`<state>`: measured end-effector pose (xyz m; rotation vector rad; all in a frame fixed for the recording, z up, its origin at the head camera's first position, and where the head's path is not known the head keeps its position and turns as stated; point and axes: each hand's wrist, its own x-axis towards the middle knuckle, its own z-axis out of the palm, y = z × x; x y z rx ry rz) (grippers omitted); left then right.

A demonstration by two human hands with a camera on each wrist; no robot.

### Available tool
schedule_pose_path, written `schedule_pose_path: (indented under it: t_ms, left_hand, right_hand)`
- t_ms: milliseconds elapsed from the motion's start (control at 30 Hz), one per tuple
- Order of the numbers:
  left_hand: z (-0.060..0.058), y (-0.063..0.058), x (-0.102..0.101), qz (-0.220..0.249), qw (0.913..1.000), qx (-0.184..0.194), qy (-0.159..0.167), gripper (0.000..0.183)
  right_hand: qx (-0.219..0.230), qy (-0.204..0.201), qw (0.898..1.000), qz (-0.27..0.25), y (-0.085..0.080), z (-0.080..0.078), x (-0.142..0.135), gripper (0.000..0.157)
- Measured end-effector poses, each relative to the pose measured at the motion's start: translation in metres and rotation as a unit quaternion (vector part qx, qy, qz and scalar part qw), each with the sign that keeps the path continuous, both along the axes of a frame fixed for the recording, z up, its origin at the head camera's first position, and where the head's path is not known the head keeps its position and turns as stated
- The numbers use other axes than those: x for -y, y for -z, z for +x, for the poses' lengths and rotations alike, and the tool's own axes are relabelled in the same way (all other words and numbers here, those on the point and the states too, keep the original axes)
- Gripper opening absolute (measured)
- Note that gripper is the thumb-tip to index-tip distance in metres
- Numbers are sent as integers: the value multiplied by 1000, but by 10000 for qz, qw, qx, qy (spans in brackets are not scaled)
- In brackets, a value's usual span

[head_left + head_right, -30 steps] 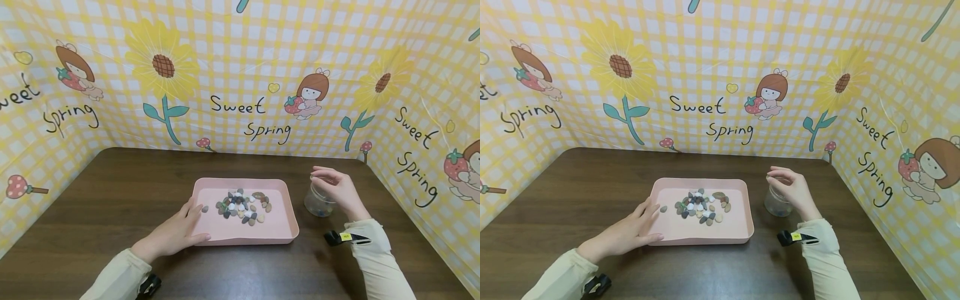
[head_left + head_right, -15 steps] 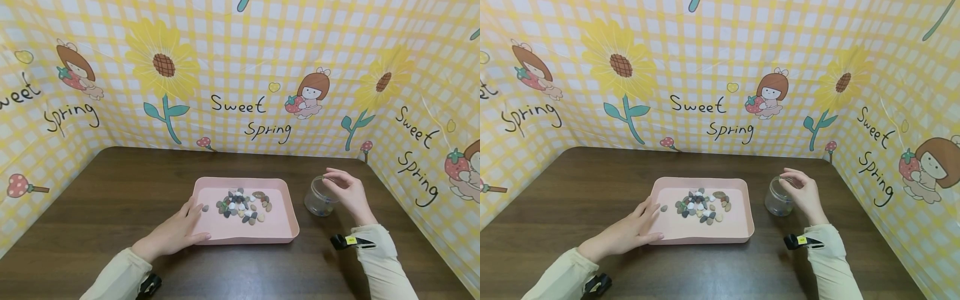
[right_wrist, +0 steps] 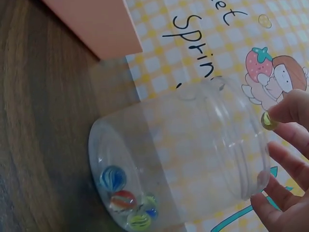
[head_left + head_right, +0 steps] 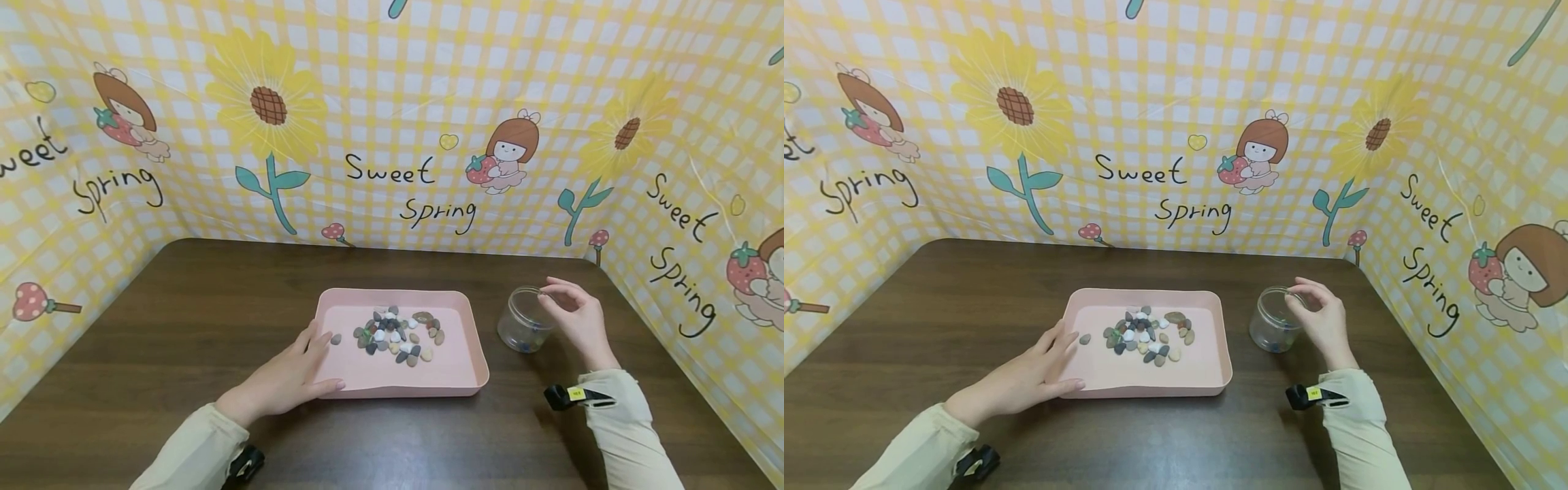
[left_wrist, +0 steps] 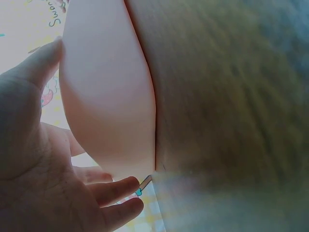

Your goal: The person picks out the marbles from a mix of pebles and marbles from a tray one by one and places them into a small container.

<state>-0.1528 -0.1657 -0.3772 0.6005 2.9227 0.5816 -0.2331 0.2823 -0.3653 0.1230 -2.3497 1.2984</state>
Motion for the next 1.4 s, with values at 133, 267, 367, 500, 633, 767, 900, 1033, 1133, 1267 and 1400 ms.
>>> schedule_pose_path:
  t_ms: [133, 267, 367, 500, 633, 767, 900, 1033, 1133, 1267, 1400]
  left_hand:
    - [0, 1, 0, -10, 10000, -11, -7, 86]
    - [-1, 1, 0, -6, 10000, -2, -12, 86]
    - [0, 1, 0, -11, 10000, -3, -7, 86]
    - [0, 1, 0, -28, 10000, -43, 4, 86]
    - [-1, 3, 1, 1, 10000, -34, -3, 86]
    - [-1, 3, 1, 27, 10000, -35, -12, 85]
    - [-1, 3, 0, 35, 10000, -40, -9, 85]
    - [0, 1, 0, 61, 10000, -10, -4, 85]
    - [0, 1, 0, 66, 10000, -10, -13, 84]
    - [0, 0, 0, 60, 10000, -21, -14, 84]
    - [0, 0, 0, 53, 10000, -13, -3, 85]
  right_hand:
    - [135, 194, 9997, 19, 3, -1, -1, 24]
    - [262, 371, 9990, 43, 5, -1, -1, 24]
    - [376, 435, 9983, 117, 7, -1, -1, 24]
    - [486, 470, 9975, 217, 9, -2, -2, 24]
    - [556, 537, 9968, 189, 11, -3, -3, 23]
    - [570, 582, 9966, 109, 13, -3, -4, 22]
    - [569, 605, 9965, 20, 15, -4, -5, 22]
    - [625, 647, 9959, -67, 16, -5, -5, 23]
    - [664, 677, 9955, -52, 17, -6, -6, 23]
    - [632, 687, 9956, 0, 16, -6, -6, 22]
    - [591, 646, 9961, -79, 14, -5, -5, 21]
